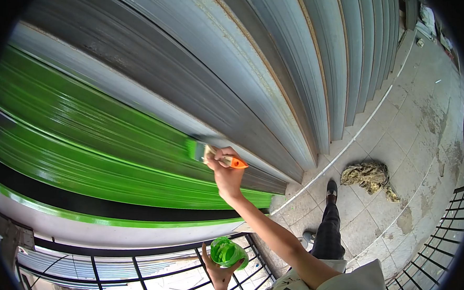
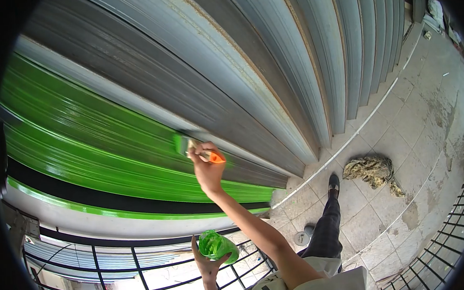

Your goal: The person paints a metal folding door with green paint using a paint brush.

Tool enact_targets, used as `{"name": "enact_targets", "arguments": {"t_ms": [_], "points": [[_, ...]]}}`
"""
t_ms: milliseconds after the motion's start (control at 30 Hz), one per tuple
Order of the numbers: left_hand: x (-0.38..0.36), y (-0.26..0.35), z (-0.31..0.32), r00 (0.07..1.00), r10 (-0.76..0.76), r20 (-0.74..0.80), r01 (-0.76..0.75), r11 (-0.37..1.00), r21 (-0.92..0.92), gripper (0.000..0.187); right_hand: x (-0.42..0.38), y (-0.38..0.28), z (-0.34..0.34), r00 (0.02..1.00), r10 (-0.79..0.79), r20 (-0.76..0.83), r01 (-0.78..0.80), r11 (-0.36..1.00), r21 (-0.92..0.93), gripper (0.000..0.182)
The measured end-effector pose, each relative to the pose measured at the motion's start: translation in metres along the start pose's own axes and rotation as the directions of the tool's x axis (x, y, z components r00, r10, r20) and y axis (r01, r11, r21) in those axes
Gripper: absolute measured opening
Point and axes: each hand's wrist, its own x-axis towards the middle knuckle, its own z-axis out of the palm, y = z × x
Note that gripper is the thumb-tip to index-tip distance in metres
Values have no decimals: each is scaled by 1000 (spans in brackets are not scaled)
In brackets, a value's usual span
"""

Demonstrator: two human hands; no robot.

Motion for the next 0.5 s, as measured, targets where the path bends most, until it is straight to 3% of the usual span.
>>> {"name": "enact_targets", "arguments": {"t_ms": [67, 200, 267, 333, 467, 500], "points": [[-1, -2, -1, 1000, 17, -9, -17, 999, 35, 124, 1, -34, 51, 993, 114, 32, -118, 975, 189, 18], [-4, 1, 0, 1000, -20, 1, 20, 1000, -17, 124, 19, -15, 55, 975, 218, 45, -222, 946, 236, 22], [-5, -5, 0, 1000, -4, 12, 3, 1000, 27, 124, 15, 15, 3, 948, 317, -22, -306, 931, 201, 23], [-4, -10, 1, 1000, -4, 10, 4, 999, 45, 124, 7, 25, -52, 956, 270, -118, -259, 961, 99, 22], [-5, -15, 2, 1000, -8, 30, 7, 998, 66, 124, -3, 70, -199, 863, 280, -419, -315, 949, -14, 21], [-6, -15, 3, 999, -7, 36, 5, 998, 58, 125, -7, 85, -239, 869, 209, -449, -302, 942, -146, 23]]}}
